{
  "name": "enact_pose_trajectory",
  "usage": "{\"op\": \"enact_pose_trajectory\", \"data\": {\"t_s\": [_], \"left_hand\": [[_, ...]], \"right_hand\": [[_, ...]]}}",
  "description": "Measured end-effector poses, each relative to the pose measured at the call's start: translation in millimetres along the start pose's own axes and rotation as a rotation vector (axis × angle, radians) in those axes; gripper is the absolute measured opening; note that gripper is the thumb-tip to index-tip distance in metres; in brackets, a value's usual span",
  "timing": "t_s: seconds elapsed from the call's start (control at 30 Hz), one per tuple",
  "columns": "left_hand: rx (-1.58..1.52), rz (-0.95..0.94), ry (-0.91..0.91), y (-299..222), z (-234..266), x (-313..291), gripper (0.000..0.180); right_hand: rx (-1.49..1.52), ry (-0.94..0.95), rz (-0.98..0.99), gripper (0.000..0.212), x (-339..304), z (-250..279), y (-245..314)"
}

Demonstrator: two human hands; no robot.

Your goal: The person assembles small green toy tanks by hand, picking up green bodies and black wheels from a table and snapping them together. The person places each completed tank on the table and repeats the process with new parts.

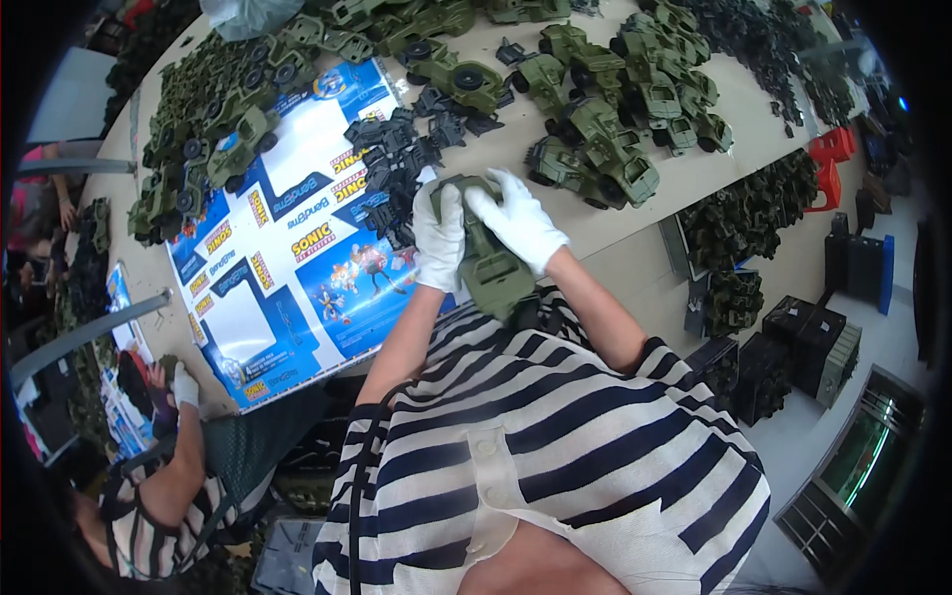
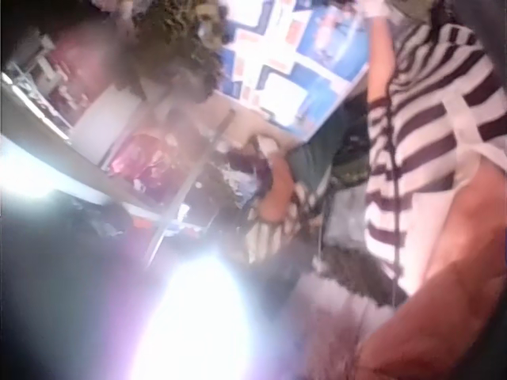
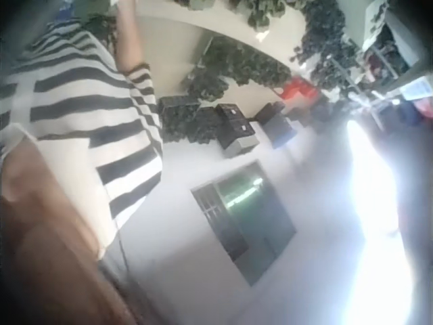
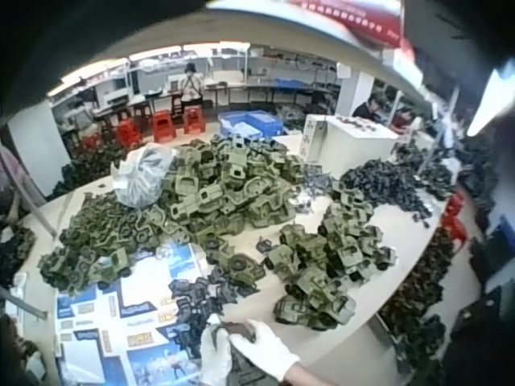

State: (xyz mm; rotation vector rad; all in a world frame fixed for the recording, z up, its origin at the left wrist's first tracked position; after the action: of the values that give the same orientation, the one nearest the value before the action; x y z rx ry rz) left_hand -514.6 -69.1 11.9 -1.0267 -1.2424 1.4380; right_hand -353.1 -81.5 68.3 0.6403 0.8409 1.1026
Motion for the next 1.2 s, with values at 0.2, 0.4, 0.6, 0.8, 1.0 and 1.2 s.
{"op": "enact_pose_trajectory", "data": {"t_s": [0.2,0.4,0.6,0.8,1.0,1.2], "left_hand": [[-0.131,0.122,0.194,61.1,-76.3,-33.5,0.068],[0.140,0.136,0.262,91.8,-79.2,-27.0,0.067],[0.427,0.151,0.422,86.2,-52.4,-23.7,0.039],[-0.173,0.542,0.202,47.3,29.8,-5.7,0.023],[1.038,-0.222,-0.240,-2.1,190.5,162.1,0.047],[1.664,-0.140,-0.008,-27.1,243.1,291.9,0.085]], "right_hand": [[-0.297,0.304,0.007,0.113,-11.1,31.7,-60.1],[-0.379,0.161,0.195,0.089,10.8,60.7,-113.1],[-0.349,0.001,0.284,0.075,49.2,80.1,-110.6],[-0.818,-0.151,0.224,0.063,39.0,75.1,-76.9],[-0.641,-0.295,0.363,0.059,66.8,63.7,-7.1],[-0.612,-0.241,0.171,0.114,182.6,17.3,38.2]]}}
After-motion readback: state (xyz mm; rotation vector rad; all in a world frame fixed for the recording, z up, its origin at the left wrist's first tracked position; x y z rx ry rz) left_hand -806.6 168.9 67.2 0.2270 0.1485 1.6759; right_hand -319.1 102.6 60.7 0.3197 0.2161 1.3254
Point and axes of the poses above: each hand's wrist, its own x-axis towards the middle knuckle, its own z-axis out of the back of the hand, y = z × x, the point moved 8 cm from there along x, towards the middle knuckle, and after that the axes turned 5 degrees about -y, right-handed, at the moved point
